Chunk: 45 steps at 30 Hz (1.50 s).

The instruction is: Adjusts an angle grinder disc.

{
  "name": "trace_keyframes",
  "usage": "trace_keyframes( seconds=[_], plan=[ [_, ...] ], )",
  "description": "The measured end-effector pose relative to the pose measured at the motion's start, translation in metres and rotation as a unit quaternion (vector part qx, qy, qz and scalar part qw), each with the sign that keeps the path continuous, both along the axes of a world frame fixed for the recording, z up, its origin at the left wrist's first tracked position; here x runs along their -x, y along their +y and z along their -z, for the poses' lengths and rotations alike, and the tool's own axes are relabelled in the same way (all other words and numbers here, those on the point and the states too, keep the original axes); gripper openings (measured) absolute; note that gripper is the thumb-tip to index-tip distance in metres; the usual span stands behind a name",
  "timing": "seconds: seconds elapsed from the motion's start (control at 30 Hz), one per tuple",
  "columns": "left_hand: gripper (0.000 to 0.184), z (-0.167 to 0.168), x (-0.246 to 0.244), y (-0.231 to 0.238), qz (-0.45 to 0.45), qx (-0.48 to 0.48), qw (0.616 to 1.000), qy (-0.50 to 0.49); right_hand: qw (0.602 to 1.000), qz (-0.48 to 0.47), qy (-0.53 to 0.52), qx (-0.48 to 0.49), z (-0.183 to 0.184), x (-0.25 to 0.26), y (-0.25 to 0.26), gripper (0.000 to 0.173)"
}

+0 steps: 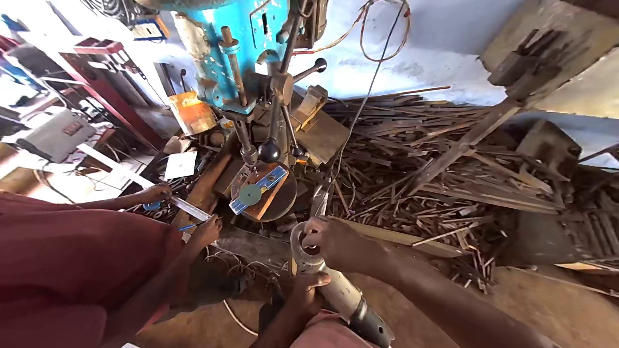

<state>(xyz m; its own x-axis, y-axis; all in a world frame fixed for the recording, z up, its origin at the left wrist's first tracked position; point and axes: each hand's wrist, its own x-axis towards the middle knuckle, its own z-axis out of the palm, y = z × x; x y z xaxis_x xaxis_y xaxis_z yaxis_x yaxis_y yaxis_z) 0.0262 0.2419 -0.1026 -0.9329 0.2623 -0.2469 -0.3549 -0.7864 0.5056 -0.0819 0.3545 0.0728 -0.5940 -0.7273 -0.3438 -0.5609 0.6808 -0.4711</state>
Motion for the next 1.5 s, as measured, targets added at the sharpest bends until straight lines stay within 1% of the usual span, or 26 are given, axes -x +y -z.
trace_keyframes(
  seconds=[0.03,0.07,0.1,0.13,0.2,0.23,0.27,0.33,0.4,0.47,0.53,0.57,0.67,0.77,1.0,1.17,1.23,1.3,1.33,1.4,1.43,1.5],
  plan=[
    [0.035,-0.001,0.000,-0.001,0.004,-0.002,1.000,0.001,1.000,0.012,0.002,0.023,-0.001,0.001,0.001,0.040],
    [0.036,-0.001,0.000,-0.001,0.007,-0.004,1.000,0.002,0.999,0.035,0.001,0.025,-0.005,0.002,0.001,0.038],
    [0.037,-0.001,0.000,-0.001,0.007,-0.008,1.000,0.005,0.998,0.059,0.002,0.006,-0.010,0.002,-0.001,0.033],
    [0.037,-0.002,0.001,-0.001,0.009,-0.009,1.000,0.007,0.997,0.076,-0.001,-0.025,-0.015,0.002,-0.004,0.033],
    [0.035,-0.006,0.001,-0.002,0.014,-0.005,1.000,0.004,0.992,0.080,-0.021,-0.094,-0.019,0.002,-0.012,0.043],
    [0.033,-0.008,0.001,-0.002,0.013,-0.002,1.000,-0.001,0.990,0.068,-0.028,-0.117,-0.017,0.002,-0.016,0.045],
    [0.032,-0.009,0.001,-0.002,0.011,-0.002,1.000,-0.002,0.990,0.052,-0.028,-0.126,-0.014,0.001,-0.017,0.044],
    [0.032,-0.005,0.002,-0.003,0.009,-0.008,1.000,0.003,0.995,0.015,-0.015,-0.097,-0.009,-0.001,-0.015,0.035],
    [0.032,-0.004,0.001,-0.004,0.007,-0.011,1.000,0.007,0.999,-0.010,-0.009,-0.044,-0.004,0.001,-0.010,0.037],
    [0.033,-0.003,0.001,-0.004,-0.002,-0.011,1.000,0.009,1.000,0.001,-0.014,0.013,-0.002,0.005,-0.006,0.034],
    [0.036,-0.002,0.001,-0.004,-0.010,-0.015,1.000,0.021,0.999,0.033,-0.007,0.030,-0.004,0.007,-0.006,0.027],
    [0.037,-0.001,0.001,-0.004,-0.014,-0.018,0.999,0.025,0.999,0.051,-0.003,0.011,-0.006,0.007,-0.008,0.028],
    [0.040,-0.001,0.001,-0.004,-0.025,-0.008,1.000,0.004,0.993,0.068,-0.021,-0.089,-0.014,0.005,-0.020,0.045],
    [0.042,-0.002,0.001,-0.005,-0.035,-0.004,0.999,0.001,0.992,0.050,-0.026,-0.114,-0.012,0.003,-0.026,0.045],
    [0.045,-0.004,0.001,-0.006,-0.052,0.006,0.999,0.003,1.000,-0.008,-0.002,-0.029,-0.002,0.005,-0.020,0.032],
    [0.042,-0.005,-0.001,-0.007,-0.051,0.011,0.999,-0.001,0.997,-0.058,0.008,0.054,0.011,0.009,-0.016,0.023],
    [0.040,-0.006,-0.001,-0.009,-0.044,0.010,0.999,-0.002,0.994,-0.045,-0.008,0.098,0.009,0.012,-0.013,0.020],
    [0.041,-0.003,0.000,-0.009,-0.044,0.000,0.999,0.007,0.993,0.004,-0.003,0.117,0.007,0.014,-0.011,0.020],
    [0.042,-0.002,0.000,-0.009,-0.048,-0.004,0.999,0.012,0.995,0.035,-0.001,0.094,0.003,0.014,-0.012,0.024],
    [0.043,-0.001,0.001,-0.009,-0.050,-0.009,0.999,0.018,0.997,0.074,-0.020,-0.009,-0.010,0.012,-0.018,0.035],
    [0.042,-0.003,0.001,-0.009,-0.051,-0.010,0.999,0.018,0.995,0.075,-0.033,-0.054,-0.013,0.010,-0.022,0.041],
    [0.038,-0.006,0.000,-0.009,-0.049,-0.008,0.999,0.016,0.993,0.060,-0.042,-0.091,-0.012,0.007,-0.028,0.045]
  ],
)
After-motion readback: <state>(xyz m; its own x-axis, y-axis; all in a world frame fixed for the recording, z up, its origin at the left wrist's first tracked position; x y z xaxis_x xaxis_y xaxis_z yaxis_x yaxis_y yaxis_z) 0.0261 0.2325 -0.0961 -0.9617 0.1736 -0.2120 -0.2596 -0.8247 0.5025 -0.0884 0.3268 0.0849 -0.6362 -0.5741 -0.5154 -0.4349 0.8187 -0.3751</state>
